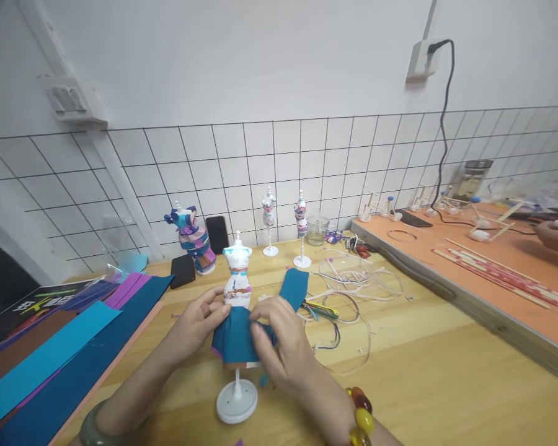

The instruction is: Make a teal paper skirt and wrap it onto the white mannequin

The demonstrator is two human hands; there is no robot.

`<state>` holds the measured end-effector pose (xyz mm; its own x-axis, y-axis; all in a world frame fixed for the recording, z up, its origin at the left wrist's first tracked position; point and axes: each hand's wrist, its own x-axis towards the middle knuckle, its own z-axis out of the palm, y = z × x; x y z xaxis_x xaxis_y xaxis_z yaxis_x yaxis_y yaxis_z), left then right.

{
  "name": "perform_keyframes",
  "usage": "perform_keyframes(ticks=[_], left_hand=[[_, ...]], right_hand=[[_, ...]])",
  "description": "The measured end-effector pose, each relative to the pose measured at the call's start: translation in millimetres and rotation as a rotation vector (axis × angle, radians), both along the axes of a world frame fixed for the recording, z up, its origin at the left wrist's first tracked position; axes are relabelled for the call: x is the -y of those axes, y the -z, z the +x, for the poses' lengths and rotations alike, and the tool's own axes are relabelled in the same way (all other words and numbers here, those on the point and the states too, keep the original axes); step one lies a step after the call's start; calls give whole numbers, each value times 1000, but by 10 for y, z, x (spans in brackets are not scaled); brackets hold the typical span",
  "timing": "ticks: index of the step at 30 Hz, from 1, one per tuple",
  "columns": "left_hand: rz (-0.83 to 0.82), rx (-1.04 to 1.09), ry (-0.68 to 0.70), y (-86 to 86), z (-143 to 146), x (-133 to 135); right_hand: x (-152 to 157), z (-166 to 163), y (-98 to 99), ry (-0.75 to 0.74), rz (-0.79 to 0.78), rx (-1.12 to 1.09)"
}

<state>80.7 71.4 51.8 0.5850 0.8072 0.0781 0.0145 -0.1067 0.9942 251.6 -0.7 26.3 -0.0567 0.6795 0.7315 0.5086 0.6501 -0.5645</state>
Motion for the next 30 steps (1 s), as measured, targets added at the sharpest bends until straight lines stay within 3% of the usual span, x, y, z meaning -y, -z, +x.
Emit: perform_keyframes(ticks=[2, 5, 11, 19, 30], left_hand=[[-2, 15, 53, -17, 2, 24], [18, 19, 76, -20, 11, 47], [26, 26, 129, -17, 18, 69], [91, -16, 152, -65, 37, 120], [186, -56, 121, -33, 51, 112]], right_hand=[[-70, 30, 14, 62, -228, -183], [-160, 52, 37, -42, -449, -335], [-210, 50, 80, -227, -561, -494], [-137, 33, -1, -154, -587, -479], [-99, -3, -11, 97, -335, -201]])
